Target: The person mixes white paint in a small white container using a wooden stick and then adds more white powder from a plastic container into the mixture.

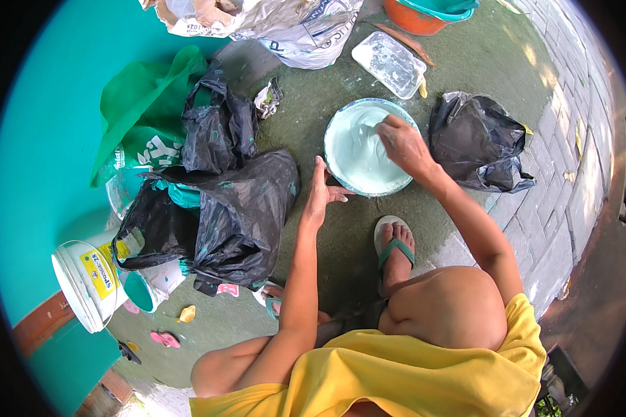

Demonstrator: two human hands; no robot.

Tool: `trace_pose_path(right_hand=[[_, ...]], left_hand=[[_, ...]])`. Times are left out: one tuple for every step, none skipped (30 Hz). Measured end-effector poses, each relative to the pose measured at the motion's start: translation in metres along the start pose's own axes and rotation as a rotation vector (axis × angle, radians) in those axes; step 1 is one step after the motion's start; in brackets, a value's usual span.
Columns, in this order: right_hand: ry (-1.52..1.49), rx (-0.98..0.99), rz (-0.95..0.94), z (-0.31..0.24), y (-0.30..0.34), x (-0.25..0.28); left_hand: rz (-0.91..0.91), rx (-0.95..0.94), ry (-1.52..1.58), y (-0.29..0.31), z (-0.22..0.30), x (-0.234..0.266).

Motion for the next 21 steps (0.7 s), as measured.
trace_pose_path(right_hand=[[-0.048, 0.047, -0.025, 0.000, 0.003, -0.005], [-0.112, 0.098, -0.051, -0.011, -0.002, -0.010], [-0.186, 0.061, -0.116, -0.017, -0.003, -0.008], [-0.226, 0.045, -0.146, -0.021, -0.004, -0.003], [-0.264, 0.030, -0.177, -0.025, -0.006, 0.006], [-0.303, 0.013, -0.213, -0.030, -0.006, 0.012], [-0.311, -0.037, -0.226, -0.036, -0.006, 0.017], [-0.280, -0.044, -0.241, -0.032, -0.001, 0.017], [-0.250, -0.051, -0.257, -0.024, 0.008, 0.014], [-0.221, -0.057, -0.272, -0.018, 0.014, 0.014], [-0.181, -0.044, -0.224, -0.015, 0.013, 0.016], [-0.142, -0.031, -0.176, -0.011, 0.011, 0.017], [-0.103, -0.018, -0.128, -0.007, 0.008, 0.018], [-0.079, -0.026, -0.064, -0.006, 0.002, 0.020], [-0.055, -0.033, 0.000, -0.006, -0.005, 0.020], [-0.029, -0.040, 0.064, -0.005, -0.011, 0.019], [0.012, -0.031, 0.080, -0.002, -0.011, 0.012], [-0.041, 0.002, 0.055, -0.003, -0.008, 0.005], [-0.093, 0.035, 0.029, -0.005, -0.004, -0.002], [-0.152, 0.067, 0.003, -0.013, -0.004, -0.006], [-0.167, 0.058, -0.096, -0.018, -0.002, -0.007]], left_hand=[[0.003, -0.005, -0.001, 0.000, 0.001, -0.002], [0.000, -0.005, 0.001, 0.000, 0.001, 0.000], [-0.003, -0.005, 0.004, 0.000, 0.000, 0.002], [-0.006, -0.004, 0.007, 0.000, -0.001, 0.004], [-0.003, -0.012, 0.010, -0.001, -0.001, 0.005], [0.002, -0.014, 0.015, 0.000, -0.003, 0.007], [0.007, -0.017, 0.021, 0.000, -0.004, 0.009], [0.000, -0.015, 0.020, 0.000, -0.004, 0.007], [-0.006, -0.013, 0.018, 0.000, -0.003, 0.005], [-0.011, -0.011, 0.016, 0.000, -0.002, 0.004], [-0.018, -0.010, 0.013, -0.001, -0.002, 0.004], [-0.025, -0.009, 0.009, -0.001, -0.002, 0.004], [-0.031, -0.008, 0.005, -0.002, -0.003, 0.005], [-0.024, -0.012, 0.000, -0.001, -0.001, 0.004], [-0.017, -0.017, -0.005, 0.000, 0.002, 0.003], [-0.010, -0.021, -0.009, 0.001, 0.004, 0.002], [0.003, -0.030, -0.012, 0.000, 0.003, 0.001], [0.017, -0.039, -0.014, -0.002, 0.001, 0.001], [0.030, -0.047, -0.016, -0.005, -0.002, 0.001], [0.018, -0.035, -0.016, -0.004, 0.000, 0.001], [0.005, -0.022, -0.016, -0.003, 0.001, 0.001]])
Point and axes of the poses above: each hand's wrist, its own y-axis away from the middle knuckle, its own x-axis out of the back of the hand, z = x × y, the point moved 3 cm from there along -y, towards the middle knuckle, and after that the axes turned 14 degrees about z, right-handed, at the moved point
